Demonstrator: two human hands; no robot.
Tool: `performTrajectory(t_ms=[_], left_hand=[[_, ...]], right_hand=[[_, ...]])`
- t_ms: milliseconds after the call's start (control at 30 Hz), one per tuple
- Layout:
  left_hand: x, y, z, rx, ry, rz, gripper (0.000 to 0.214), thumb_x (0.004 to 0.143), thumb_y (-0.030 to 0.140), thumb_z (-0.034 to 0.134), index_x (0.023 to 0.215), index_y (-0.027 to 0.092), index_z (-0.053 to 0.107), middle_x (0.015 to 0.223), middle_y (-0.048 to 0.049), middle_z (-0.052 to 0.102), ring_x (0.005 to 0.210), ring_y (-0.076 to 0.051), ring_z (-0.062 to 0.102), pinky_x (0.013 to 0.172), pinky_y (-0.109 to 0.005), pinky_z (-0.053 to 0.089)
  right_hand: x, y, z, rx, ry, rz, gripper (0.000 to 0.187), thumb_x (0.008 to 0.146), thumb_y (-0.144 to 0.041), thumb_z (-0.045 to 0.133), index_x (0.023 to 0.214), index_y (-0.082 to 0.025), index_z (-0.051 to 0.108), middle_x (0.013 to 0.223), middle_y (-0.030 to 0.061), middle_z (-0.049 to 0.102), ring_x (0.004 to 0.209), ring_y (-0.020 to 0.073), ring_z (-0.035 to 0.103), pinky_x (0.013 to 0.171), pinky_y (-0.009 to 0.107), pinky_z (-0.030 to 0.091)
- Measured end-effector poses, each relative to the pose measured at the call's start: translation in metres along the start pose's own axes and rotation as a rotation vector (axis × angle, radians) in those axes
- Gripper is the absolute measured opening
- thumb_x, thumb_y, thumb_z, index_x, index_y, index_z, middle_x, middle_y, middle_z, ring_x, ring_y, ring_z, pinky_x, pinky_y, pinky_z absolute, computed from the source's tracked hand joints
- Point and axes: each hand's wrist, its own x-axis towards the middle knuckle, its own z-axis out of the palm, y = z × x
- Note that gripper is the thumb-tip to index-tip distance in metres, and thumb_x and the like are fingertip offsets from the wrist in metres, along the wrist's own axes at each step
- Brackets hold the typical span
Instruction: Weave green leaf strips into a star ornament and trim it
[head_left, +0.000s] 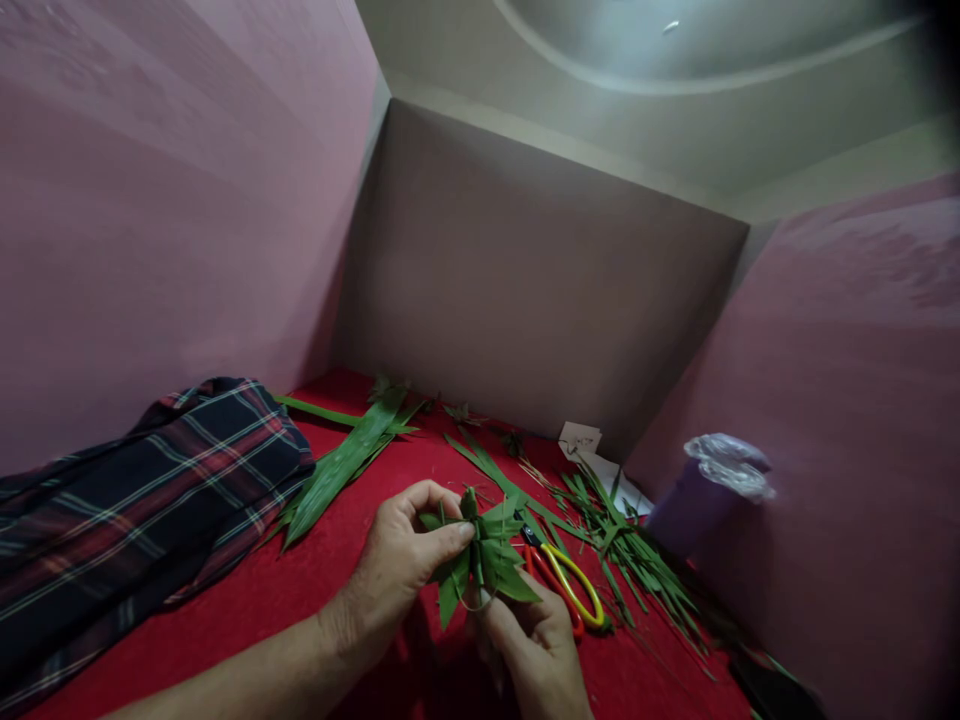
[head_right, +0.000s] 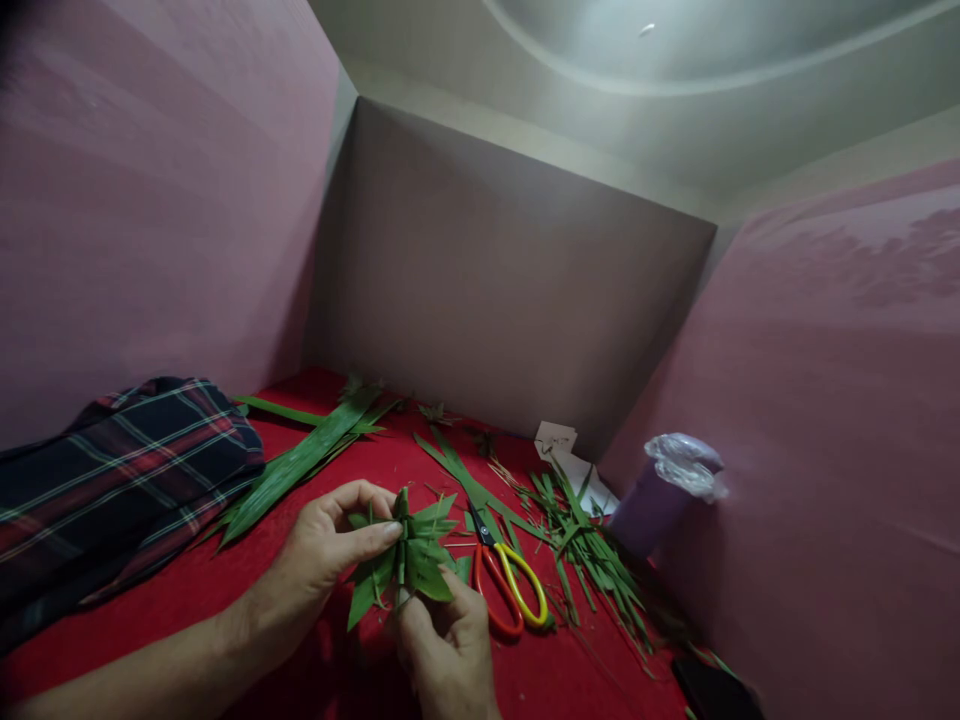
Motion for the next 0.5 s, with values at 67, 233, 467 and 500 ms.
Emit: performTrajectory(t_ms=[67, 233, 467, 500], left_hand=[[0.0, 0.0004, 0.0002, -0.004, -0.006, -0.002, 0.02, 0.06, 0.023, 0.071, 0.065, 0.017, 0.053, 0.061, 0.0023, 0.056, 0.05, -0.007, 0.046, 0.048, -0.021, 0.036], [0.0008, -0.0003, -0.0003, 0.003, -0.014, 0.004, 0.02, 0.06, 0.024, 0.071, 0.065, 0.017, 0.053, 0.062, 0.0027, 0.055, 0.051, -0.007, 0.045, 0.049, -0.021, 0.035], [-0.0003, 0.0029, -0.0005, -0.007, 0.015, 0.006, 0.02, 0.059, 0.023, 0.07, 0.064, 0.016, 0.053, 0.06, 0.0037, 0.054, 0.051, -0.007, 0.044, 0.05, -0.02, 0.034], [-0.0004, 0.0037, -0.0003, -0.013, 0.016, 0.008, 0.02, 0.059, 0.023, 0.071, 0.064, 0.016, 0.053, 0.061, 0.0035, 0.054, 0.052, -0.007, 0.045, 0.05, -0.02, 0.035]], right_hand=[[0.0001, 0.0017, -0.0002, 0.01, 0.004, 0.002, 0.031, 0.068, -0.04, 0.069, 0.06, -0.016, 0.052, 0.047, -0.0069, 0.036, 0.041, 0.0054, 0.027, 0.038, 0.019, 0.017], [0.0006, 0.0028, -0.0004, 0.041, -0.01, -0.01, 0.03, 0.069, -0.04, 0.069, 0.061, -0.016, 0.052, 0.047, -0.0074, 0.035, 0.04, 0.005, 0.025, 0.037, 0.019, 0.016], [0.0022, 0.002, 0.001, 0.045, -0.03, -0.009, 0.024, 0.069, -0.036, 0.068, 0.067, -0.015, 0.056, 0.05, -0.0058, 0.041, 0.043, 0.0061, 0.03, 0.04, 0.018, 0.022], [0.0024, 0.0025, 0.0011, 0.05, -0.026, -0.004, 0.024, 0.068, -0.036, 0.068, 0.067, -0.015, 0.056, 0.05, -0.0057, 0.041, 0.044, 0.0063, 0.031, 0.041, 0.018, 0.023]])
